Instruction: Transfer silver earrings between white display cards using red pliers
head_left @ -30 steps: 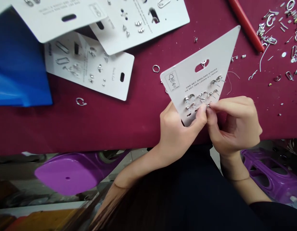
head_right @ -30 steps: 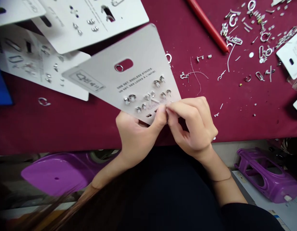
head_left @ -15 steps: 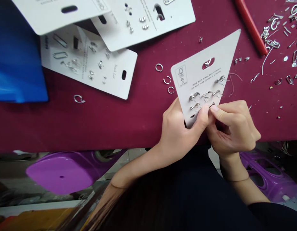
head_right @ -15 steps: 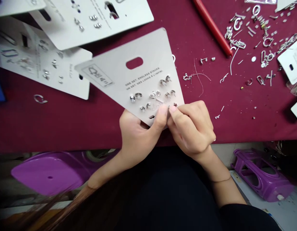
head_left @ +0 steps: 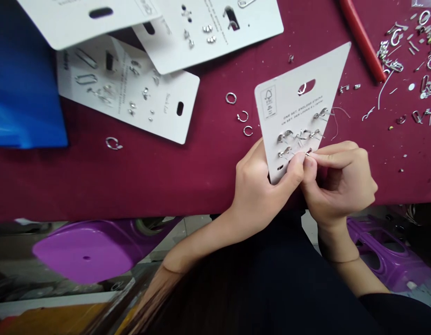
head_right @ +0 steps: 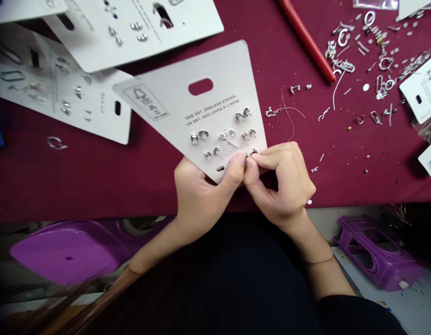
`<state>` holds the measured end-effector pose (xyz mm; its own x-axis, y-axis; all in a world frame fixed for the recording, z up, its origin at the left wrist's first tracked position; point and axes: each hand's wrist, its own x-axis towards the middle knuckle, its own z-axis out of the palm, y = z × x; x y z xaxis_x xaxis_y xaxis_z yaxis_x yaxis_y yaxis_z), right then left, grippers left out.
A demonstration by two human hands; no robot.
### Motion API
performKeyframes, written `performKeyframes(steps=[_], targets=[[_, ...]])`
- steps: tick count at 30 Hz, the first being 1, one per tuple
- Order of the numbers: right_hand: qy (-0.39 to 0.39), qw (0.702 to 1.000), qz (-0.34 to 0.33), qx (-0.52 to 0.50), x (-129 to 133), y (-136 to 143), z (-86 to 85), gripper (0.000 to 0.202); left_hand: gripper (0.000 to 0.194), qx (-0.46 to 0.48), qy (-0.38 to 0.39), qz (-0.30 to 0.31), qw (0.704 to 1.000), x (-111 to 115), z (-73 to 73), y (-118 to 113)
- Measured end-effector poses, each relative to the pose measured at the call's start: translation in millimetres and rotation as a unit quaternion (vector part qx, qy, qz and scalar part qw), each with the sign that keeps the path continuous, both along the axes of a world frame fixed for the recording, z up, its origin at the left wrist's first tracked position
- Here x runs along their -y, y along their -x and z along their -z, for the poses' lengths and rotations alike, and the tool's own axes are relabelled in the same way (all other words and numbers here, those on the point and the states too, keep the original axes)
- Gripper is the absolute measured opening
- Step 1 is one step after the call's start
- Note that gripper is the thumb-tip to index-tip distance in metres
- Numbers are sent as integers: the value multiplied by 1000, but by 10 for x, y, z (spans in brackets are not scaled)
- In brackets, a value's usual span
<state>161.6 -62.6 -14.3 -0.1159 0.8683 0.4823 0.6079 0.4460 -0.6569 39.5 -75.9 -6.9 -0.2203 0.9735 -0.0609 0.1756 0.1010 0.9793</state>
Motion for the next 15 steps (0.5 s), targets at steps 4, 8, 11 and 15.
performKeyframes(steps=[4, 8, 11, 15], targets=[[-4, 1000, -10, -7, -14, 16, 1, 20, 12, 7, -18, -4, 1000, 2, 17, -12], [10, 1000, -11, 2, -14, 26, -30, 19, 9, 7, -11, 2, 1000, -13, 3, -7], [15, 1000, -9, 8, -10, 22, -45, 19, 5, 10, -1, 10, 1000, -41, -27, 6], [19, 1000, -13, 10, -9, 11, -49, 19, 5, 17, 28, 8, 999, -65, -74, 12]])
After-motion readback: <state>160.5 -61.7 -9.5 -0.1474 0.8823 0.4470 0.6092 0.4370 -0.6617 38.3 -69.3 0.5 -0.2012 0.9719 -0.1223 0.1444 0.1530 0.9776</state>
